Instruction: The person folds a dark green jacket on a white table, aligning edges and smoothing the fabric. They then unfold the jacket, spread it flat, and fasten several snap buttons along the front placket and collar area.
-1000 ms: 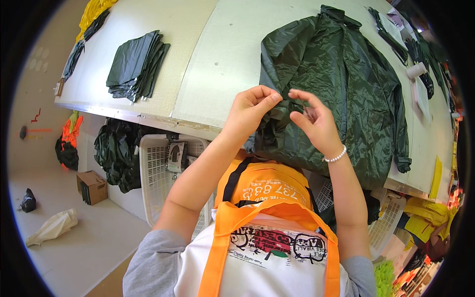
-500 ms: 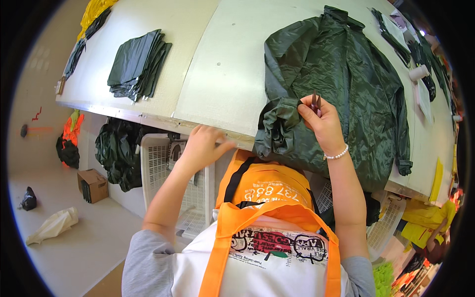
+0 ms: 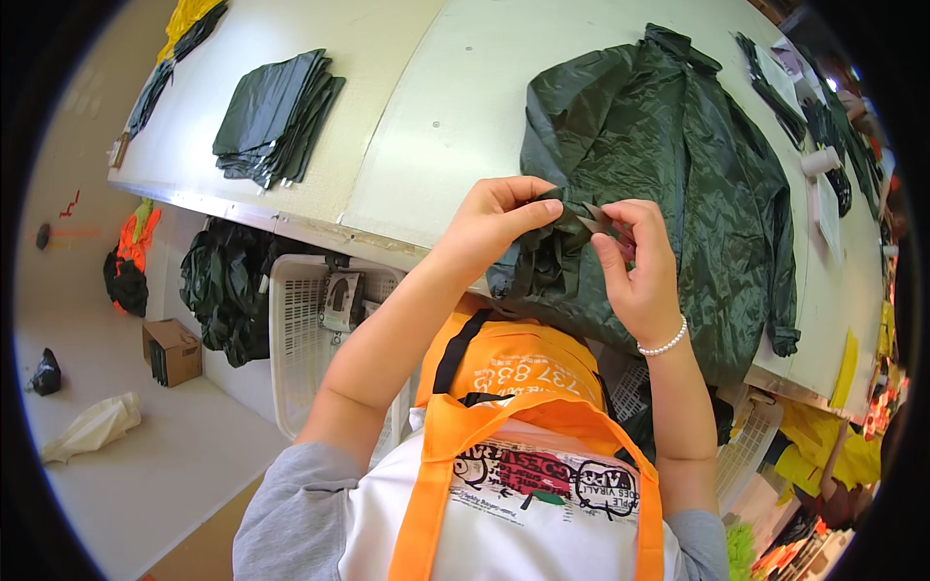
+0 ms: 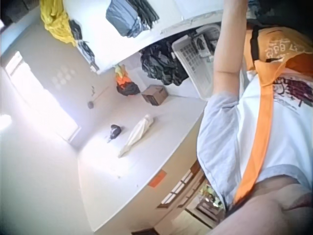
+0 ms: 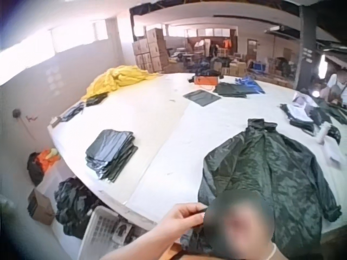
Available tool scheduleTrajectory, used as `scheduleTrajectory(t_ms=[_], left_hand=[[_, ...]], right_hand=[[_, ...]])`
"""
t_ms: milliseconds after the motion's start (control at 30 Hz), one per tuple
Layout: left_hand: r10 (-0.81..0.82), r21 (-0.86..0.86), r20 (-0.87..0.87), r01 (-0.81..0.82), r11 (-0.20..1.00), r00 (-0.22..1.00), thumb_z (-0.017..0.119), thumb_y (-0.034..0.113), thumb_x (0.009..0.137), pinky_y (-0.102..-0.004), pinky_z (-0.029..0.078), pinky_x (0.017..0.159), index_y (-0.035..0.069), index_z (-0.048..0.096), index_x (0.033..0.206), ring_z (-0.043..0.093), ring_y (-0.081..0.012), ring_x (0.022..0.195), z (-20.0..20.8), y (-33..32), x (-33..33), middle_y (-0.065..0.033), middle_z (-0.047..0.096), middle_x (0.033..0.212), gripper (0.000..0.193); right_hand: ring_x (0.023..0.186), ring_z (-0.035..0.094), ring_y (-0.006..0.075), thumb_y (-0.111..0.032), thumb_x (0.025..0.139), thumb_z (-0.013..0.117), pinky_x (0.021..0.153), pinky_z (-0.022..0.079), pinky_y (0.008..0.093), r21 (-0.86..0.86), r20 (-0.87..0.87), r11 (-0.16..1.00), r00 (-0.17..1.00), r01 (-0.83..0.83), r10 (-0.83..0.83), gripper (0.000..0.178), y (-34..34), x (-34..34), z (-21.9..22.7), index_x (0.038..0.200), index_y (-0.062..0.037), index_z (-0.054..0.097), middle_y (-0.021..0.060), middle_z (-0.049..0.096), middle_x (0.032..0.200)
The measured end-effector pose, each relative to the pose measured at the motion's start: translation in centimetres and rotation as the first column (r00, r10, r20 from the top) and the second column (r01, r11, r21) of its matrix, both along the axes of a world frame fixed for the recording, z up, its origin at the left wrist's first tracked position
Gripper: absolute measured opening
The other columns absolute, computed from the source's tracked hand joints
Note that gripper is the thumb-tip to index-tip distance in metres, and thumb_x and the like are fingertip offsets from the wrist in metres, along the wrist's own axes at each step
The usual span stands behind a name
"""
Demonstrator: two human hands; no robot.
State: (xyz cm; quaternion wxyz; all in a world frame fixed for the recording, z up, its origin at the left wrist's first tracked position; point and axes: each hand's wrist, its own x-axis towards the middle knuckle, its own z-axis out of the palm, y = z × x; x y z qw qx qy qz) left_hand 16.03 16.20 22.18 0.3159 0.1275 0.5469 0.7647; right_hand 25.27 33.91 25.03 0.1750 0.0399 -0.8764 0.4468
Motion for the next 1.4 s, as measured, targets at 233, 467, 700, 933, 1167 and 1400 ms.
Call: scheduleTrajectory(t_ms=[233,467,700,933,1167,1400], left_hand=[[-0.059,-0.116,-0.146,0.042,0.992,0.988,0.066,0.013,0.084,-0.0206,0.045,0.067,-0.003,0.067,0.096,0.055,-0.0036,0.074,0.9,1.2,0.4,0.0002,0.065,0.082,0.02],[-0.096,-0.133,-0.083,0.085,0.988,0.992,0.064,0.007,0.085,-0.0206,0.046,0.074,-0.002,0.066,0.094,0.056,-0.0051,0.08,1.4,1.1,0.4,-0.0001,0.065,0.086,0.013],[-0.069,-0.296,-0.201,0.006,0.955,0.977,0.067,0.009,0.082,-0.0214,0.047,0.067,-0.003,0.067,0.091,0.056,-0.005,0.073,2.1,1.0,0.6,-0.0002,0.065,0.08,0.015],[-0.154,-0.408,-0.365,-0.009,0.913,0.918,0.069,0.01,0.076,-0.0237,0.048,0.067,-0.005,0.066,0.092,0.057,-0.0068,0.073,3.3,1.6,0.9,-0.004,0.066,0.078,0.021],[-0.268,-0.436,-0.35,0.097,0.895,0.898,0.067,0.009,0.075,-0.0255,0.048,0.069,-0.005,0.066,0.092,0.058,-0.0087,0.074,3.4,1.6,0.5,-0.0077,0.067,0.079,0.022],[-0.279,-0.42,-0.365,0.11,0.901,0.888,0.067,0.009,0.075,-0.0259,0.048,0.069,-0.005,0.066,0.092,0.058,-0.0097,0.074,3.5,1.8,0.6,-0.0087,0.067,0.079,0.022]], right_hand=[[0.075,0.062,0.0249,-0.009,0.082,0.068,0.065,0.053,0.0302,0.113,-0.097,0.993,0.995,0.041,-0.03,0.023,0.2,-0.1,0.7,0.101,-0.0036,0.056,0.0103,0.06,0.095],[0.071,0.061,0.0244,-0.007,0.081,0.068,0.06,0.05,0.03,0.164,-0.153,0.985,0.988,0.054,-0.029,0.02,0.4,-0.1,0.0,0.098,-0.0047,0.058,0.0089,0.06,0.093],[0.074,0.063,0.0215,-0.008,0.081,0.069,0.063,0.053,0.0282,0.068,0.016,0.998,1.0,0.002,-0.003,0.022,1.1,0.4,1.5,0.099,-0.0033,0.058,0.0091,0.06,0.093],[0.076,0.064,0.0238,-0.007,0.079,0.069,0.064,0.054,0.0293,0.157,0.041,0.987,0.998,-0.046,0.04,0.021,1.9,0.3,2.1,0.097,-0.0032,0.059,0.009,0.06,0.09],[0.072,0.064,0.0239,-0.006,0.078,0.07,0.062,0.051,0.0297,0.209,0.114,0.971,0.989,-0.119,0.097,0.02,2.8,0.4,2.5,0.095,-0.0033,0.06,0.0087,0.06,0.088],[0.067,0.057,0.0115,-0.006,0.081,0.069,0.059,0.045,0.023,-0.121,0.162,0.99,0.983,-0.065,0.085,0.017,3.2,0.5,1.7,0.096,-0.0023,0.062,0.0027,0.057,0.085]])
